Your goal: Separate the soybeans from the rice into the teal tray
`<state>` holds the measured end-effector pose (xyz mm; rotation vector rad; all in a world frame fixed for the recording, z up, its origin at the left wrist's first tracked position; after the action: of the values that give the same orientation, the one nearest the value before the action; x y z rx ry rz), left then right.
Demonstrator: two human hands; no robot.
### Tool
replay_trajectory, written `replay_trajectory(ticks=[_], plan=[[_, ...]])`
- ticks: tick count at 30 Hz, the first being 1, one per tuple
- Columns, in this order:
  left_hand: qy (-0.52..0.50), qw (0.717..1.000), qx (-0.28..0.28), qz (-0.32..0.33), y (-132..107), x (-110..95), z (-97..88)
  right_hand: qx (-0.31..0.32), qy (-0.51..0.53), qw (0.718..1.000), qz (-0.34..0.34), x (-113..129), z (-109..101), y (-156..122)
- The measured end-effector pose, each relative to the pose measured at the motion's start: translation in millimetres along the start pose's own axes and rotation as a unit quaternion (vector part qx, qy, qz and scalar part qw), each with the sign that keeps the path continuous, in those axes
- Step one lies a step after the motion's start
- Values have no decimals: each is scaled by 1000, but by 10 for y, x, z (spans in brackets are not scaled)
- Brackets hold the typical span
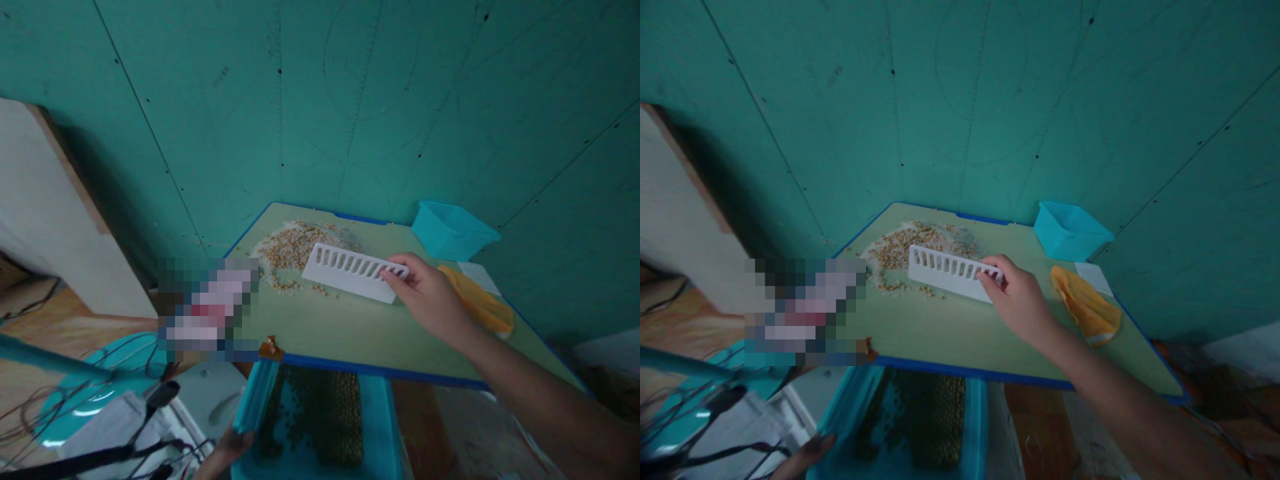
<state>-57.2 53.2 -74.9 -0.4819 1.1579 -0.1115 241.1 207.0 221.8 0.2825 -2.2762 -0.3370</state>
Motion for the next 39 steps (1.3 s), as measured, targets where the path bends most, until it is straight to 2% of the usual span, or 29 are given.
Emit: replay_trajectory(ticks=[4,10,18,22,25,28,32,39], plan=[[35,999,-8,15,-54,-75,-5,10,-1,1000,10,-23,49,1],[53,998,8,28,-7,-83,30,20,4,1000,21,-52,35,-59],[42,998,25,41,12,40,-43,36,33,998,27,-55,41,-84],[55,997,16,56,131,123,-127,13,30,999,15,-7,-51,-54],[69,995,1,72,240,157,-153,0,32,999,17,-62,-92,9],[88,992,-10,89,240,114,-171,-4,30,999,23,-136,-85,57],[120,987,-9,105,107,-20,-162,4,40,998,39,-184,-25,52],[170,977,17,125,-44,-195,13,31,60,996,61,-158,64,-46]])
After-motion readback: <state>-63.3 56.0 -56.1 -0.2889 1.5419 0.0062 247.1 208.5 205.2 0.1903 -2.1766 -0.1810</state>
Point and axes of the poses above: each hand's wrist, its own y-axis towards the middle knuckle, its own z-axis out of the palm, x = y × z, the point moved 10 cm from there along y, towards the middle knuckle, and after that the axes turned 5 degrees about z, right-handed, at the moved point
